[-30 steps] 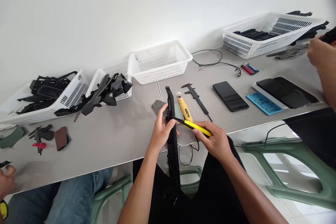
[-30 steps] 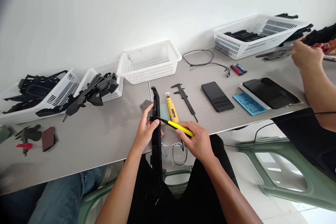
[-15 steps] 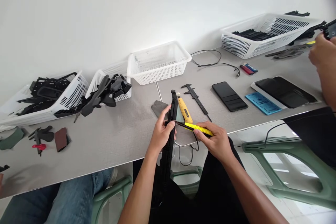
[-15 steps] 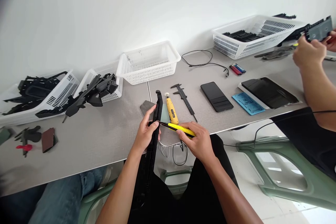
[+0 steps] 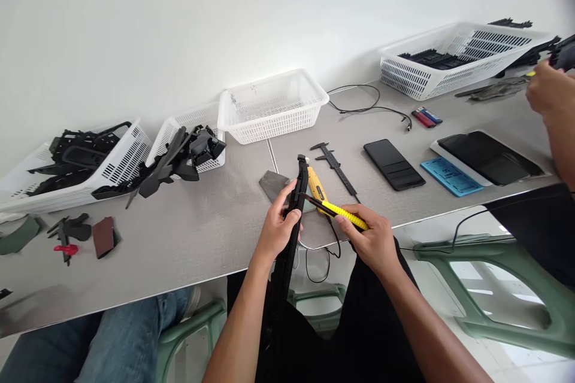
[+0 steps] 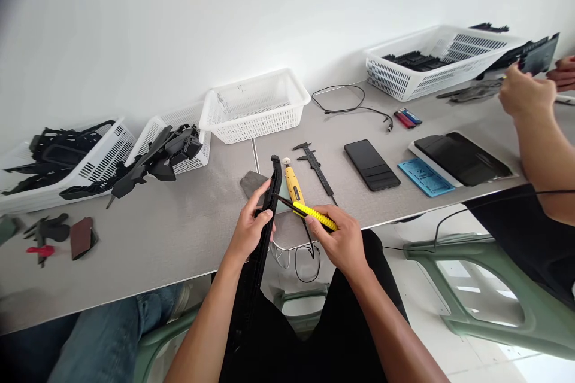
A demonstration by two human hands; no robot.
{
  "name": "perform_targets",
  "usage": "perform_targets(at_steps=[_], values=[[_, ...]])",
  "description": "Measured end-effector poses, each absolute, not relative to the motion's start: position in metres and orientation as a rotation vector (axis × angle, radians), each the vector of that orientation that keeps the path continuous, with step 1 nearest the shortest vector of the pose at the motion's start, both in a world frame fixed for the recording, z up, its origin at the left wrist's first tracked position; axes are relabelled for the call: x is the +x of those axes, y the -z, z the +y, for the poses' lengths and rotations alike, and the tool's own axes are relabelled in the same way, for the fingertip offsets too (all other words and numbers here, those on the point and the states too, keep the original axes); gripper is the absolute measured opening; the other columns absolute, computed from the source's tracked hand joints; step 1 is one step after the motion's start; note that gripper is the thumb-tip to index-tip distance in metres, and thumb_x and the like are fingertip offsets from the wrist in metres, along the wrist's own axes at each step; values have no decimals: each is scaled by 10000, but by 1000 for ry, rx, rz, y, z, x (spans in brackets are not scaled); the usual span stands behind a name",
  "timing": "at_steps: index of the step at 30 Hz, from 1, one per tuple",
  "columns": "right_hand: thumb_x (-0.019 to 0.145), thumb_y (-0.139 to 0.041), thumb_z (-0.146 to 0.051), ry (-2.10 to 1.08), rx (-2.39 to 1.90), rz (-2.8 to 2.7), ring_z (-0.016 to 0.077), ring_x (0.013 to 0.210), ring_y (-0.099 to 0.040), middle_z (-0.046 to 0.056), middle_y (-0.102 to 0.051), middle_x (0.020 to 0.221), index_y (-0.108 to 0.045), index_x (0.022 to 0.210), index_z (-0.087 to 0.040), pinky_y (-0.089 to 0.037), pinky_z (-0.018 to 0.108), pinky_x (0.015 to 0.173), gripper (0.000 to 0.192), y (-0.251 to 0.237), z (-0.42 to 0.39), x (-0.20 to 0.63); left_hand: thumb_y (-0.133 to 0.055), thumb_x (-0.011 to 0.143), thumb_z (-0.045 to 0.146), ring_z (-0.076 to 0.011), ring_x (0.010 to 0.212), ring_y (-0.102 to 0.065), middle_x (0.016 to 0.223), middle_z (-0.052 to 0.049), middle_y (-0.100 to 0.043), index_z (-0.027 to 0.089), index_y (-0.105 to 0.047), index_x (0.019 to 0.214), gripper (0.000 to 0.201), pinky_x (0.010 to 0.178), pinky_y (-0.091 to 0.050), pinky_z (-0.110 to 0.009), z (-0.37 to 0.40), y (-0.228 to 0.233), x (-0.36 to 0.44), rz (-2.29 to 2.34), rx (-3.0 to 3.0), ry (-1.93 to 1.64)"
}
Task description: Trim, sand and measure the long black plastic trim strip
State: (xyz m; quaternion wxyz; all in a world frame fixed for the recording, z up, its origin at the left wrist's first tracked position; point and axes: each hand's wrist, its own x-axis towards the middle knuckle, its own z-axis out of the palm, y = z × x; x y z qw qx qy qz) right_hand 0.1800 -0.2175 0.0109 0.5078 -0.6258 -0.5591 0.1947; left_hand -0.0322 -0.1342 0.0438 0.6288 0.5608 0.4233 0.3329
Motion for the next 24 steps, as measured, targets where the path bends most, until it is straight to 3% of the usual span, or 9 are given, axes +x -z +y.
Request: perform_targets(at_steps=[4, 8, 12, 14, 19, 24], values=[[1010, -715, -469, -507, -1497, -1404, 218, 682, -708, 36, -813, 851, -816, 954, -230, -519, 327, 651, 266, -10, -217, 180, -581, 957, 232, -95, 500, -592, 795, 35, -685, 290, -416, 1718, 781, 507, -542, -217, -133, -43, -33, 926, 1325, -768], [1030, -688, -490, -447, -1546, -1323, 219, 686, -704, 44, -811, 857, -815, 1008, -219, -510, 327, 645, 301, -9, -216, 178, -553, 916, 164, -73, 485, -584, 1109, -46, -772, 347, -360, 1739, 865, 503, -549, -244, -132, -40, -35, 877, 1329, -780], [1015, -711, -473, -466, -1493, -1382, 220, 705, -707, 46, -819, 875, -814, 971, -224, -511, 324, 657, 273, -10, -217, 179, -545, 840, 115, -75, 548, -655, 1388, -101, -699, 377, -350, 1737, 955, 542, -568, -259, -132, -39, -36, 837, 1318, -766], [1012, -713, -468, -477, -1487, -1395, 214, 691, -698, 43, -818, 869, -814, 959, -226, -506, 322, 650, 267, -9, -217, 179, -551, 813, 111, -78, 555, -660, 1316, -81, -711, 370, -343, 1737, 982, 551, -568, -257, -131, -39, -37, 816, 1312, -754], [1022, -691, -480, -440, -1544, -1316, 199, 648, -657, 37, -799, 842, -817, 999, -220, -490, 320, 636, 289, -8, -216, 180, -590, 851, 171, -117, 566, -636, 855, 35, -675, 283, -378, 1712, 894, 562, -555, -254, -128, -37, -39, 743, 1283, -738], [1001, -695, -462, -479, -1527, -1341, 188, 608, -616, 21, -762, 762, -808, 926, -221, -467, 312, 616, 276, -10, -217, 179, -633, 938, 273, -139, 594, -651, 785, 31, -692, 252, -408, 1692, 787, 584, -541, -262, -127, -35, -42, 735, 1278, -719]])
